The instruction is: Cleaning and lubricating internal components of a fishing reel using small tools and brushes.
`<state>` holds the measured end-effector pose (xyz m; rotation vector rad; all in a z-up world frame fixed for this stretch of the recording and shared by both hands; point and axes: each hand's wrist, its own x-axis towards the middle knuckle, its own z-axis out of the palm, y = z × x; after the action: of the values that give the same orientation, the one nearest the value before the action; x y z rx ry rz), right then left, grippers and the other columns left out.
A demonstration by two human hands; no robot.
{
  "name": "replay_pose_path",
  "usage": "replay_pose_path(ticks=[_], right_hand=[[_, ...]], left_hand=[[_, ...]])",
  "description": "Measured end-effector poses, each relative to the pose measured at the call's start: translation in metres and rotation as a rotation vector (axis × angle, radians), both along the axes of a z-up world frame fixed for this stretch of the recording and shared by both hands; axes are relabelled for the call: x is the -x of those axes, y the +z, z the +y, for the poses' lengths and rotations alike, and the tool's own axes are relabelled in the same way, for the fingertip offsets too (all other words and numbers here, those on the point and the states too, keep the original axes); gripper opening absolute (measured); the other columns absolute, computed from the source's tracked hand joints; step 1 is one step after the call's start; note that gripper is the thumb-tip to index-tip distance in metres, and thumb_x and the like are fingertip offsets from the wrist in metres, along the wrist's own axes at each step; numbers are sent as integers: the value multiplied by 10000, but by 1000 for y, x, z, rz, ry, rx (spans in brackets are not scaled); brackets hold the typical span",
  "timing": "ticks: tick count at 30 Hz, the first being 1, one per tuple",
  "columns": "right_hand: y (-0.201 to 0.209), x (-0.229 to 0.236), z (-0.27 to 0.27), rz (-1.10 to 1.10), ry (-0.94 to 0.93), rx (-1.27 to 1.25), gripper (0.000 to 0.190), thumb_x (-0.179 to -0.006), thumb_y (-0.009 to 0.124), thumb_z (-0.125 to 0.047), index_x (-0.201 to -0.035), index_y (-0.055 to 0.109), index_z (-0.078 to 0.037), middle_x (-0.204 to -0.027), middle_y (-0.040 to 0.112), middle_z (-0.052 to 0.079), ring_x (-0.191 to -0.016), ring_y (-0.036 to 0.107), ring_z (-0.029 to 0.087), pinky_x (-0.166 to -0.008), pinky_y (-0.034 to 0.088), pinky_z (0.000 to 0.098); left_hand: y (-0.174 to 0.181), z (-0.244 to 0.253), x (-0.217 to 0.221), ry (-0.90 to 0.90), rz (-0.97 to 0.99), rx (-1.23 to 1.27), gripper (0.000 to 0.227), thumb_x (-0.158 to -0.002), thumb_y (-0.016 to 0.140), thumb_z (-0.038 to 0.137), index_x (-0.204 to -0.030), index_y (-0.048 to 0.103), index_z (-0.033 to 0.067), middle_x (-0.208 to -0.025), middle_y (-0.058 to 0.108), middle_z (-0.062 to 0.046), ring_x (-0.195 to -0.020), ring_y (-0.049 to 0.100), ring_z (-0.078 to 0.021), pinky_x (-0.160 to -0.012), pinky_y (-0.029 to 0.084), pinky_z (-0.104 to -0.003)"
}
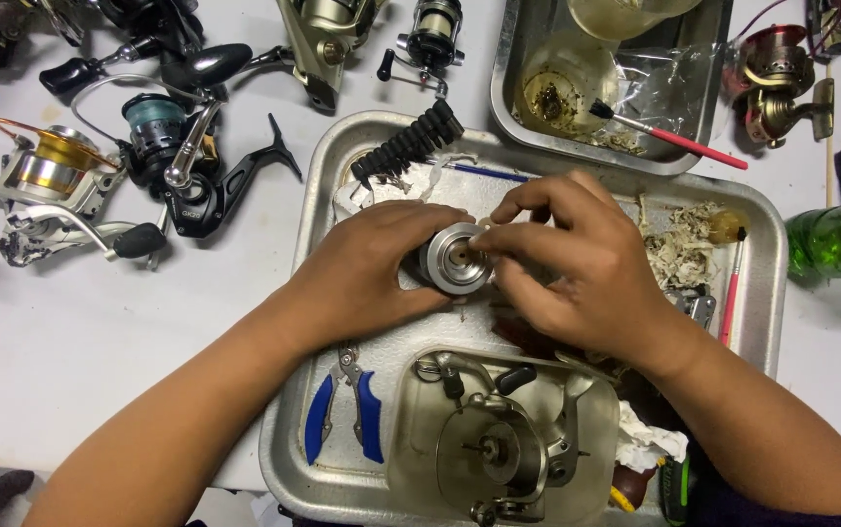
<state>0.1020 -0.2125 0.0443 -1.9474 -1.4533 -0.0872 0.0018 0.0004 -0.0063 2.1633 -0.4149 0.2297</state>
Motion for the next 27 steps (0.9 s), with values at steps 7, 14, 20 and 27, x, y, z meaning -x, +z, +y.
replay_pose_path(ticks=[7, 14, 20, 27], right_hand=[[-17, -7, -6, -283, 79, 63, 150, -860, 757, -126, -997, 781, -71, -1032, 687, 204, -883, 586, 311, -688, 460, 387], [-11, -1, -3, -384, 103, 120, 190, -936, 780, -213, -1089, 742, -107, -1131, 682, 206, -987, 618, 355, -723, 541, 443], [-2, -23, -19, -187, -32, 97, 135, -892, 587, -6, -913, 719, -1, -924, 671, 162, -872, 605, 265, -710, 490, 332], [-17, -28, -17, -75, -129, 582, 247, -949, 721, -357, -1049, 775, -138, -956, 745, 46, -898, 658, 251, -860, 505, 469]], left_hand=[[2, 0, 0, -8, 25, -8, 621, -818, 862, 271, -1331, 576, 70, -1232, 721, -127, -1125, 693, -330, -979, 543, -468], [-4, 2, 1, 16, 37, -22, 665, -814, 873, 303, -1355, 573, 59, -1286, 699, -160, -1182, 668, -356, -997, 532, -465], [0, 3, 2, 52, 66, -38, 684, -772, 895, 275, -1355, 584, 99, -1295, 708, -119, -1179, 663, -324, -1006, 526, -470], [9, 2, 2, 95, 107, -30, 652, -779, 887, 268, -1338, 607, 82, -1294, 705, -123, -1195, 661, -307, -1019, 518, -444]])
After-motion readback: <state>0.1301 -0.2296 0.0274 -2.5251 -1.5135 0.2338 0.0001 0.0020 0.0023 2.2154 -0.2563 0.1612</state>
